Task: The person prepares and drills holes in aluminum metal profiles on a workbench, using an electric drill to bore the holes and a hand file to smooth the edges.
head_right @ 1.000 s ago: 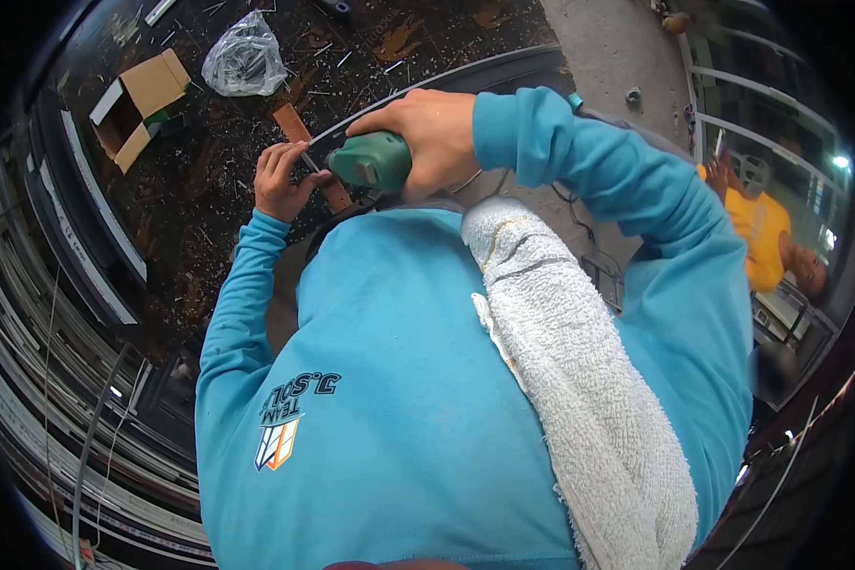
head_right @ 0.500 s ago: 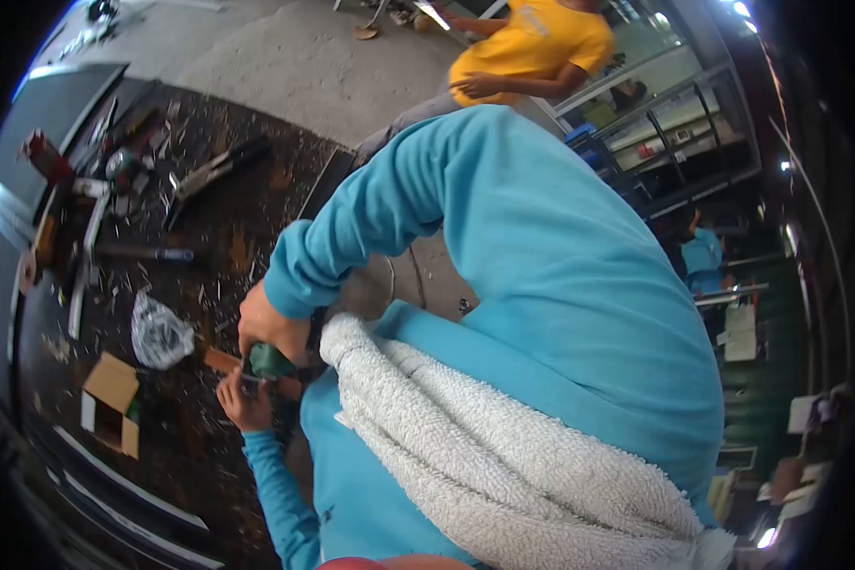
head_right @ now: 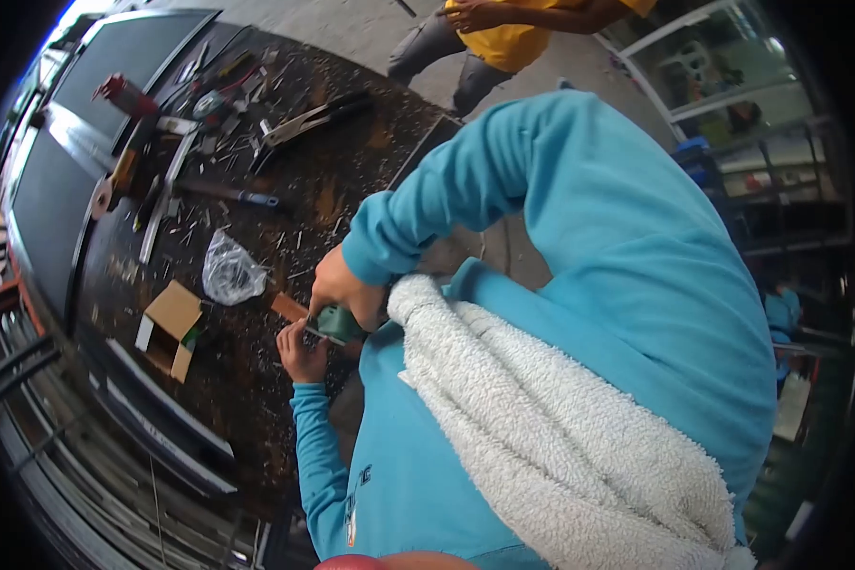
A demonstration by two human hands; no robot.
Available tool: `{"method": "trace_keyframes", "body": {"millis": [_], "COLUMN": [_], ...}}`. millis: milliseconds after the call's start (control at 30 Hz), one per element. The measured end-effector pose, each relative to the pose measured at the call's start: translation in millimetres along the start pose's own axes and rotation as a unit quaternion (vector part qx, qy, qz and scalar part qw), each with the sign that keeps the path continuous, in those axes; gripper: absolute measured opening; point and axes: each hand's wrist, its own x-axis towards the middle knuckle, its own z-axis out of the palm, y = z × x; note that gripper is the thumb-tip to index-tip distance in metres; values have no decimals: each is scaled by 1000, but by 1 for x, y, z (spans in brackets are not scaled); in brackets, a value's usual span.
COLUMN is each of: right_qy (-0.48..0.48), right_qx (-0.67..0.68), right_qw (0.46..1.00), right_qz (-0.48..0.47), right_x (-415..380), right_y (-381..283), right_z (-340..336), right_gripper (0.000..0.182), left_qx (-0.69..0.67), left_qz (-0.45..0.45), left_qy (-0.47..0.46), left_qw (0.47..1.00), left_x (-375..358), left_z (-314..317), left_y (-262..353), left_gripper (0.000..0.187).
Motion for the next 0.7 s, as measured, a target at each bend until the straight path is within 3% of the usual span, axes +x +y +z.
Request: {"method": "trace_keyframes", "body": {"millis": [100, 233, 267, 333, 400, 433, 500, 567, 633, 700], "right_qy": [18, 50, 54, 145, 225, 212, 186, 205, 188, 159], "right_qx": [101, 327, 398, 554, 660, 659, 654, 642, 653, 417], "right_qw": [995, 943, 915, 819, 710, 709, 705, 711, 712, 848], "right_qz": [19, -46, -52, 34, 101, 133, 199, 202, 179, 284], "right_x": [-19, -54, -60, -64, -34, -30, -23, -13, -16, -16], "right_y": [16, 102, 125, 195, 318, 326, 338, 343, 319, 327], "right_z": [-18, -43, -53, -42, -11, -15, -22, -17, -28, -47], "right_gripper": [74, 79, 74, 44, 42, 46, 53, 53, 50, 51], "left_qx": [14, 37, 41, 27, -14, -55, -117, 8, 63, 155], "left_qz": [-37, -52, -61, -88, -122, -140, -286, -245, -310, -398], "left_qy": [7, 1, -8, -44, -107, -89, -26, 25, 23, 18], "left_qw": [999, 998, 997, 995, 987, 985, 951, 969, 948, 904], "left_x": [3, 5, 8, 22, 43, 50, 62, 93, 116, 127], "left_z": [-1, -1, -5, -19, -39, -42, -33, -34, -26, -13], "left_y": [11, 17, 22, 35, 47, 40, -3, -36, -79, -105], "left_gripper": [55, 55, 55, 53, 51, 43, 22, 17, 22, 25]}}
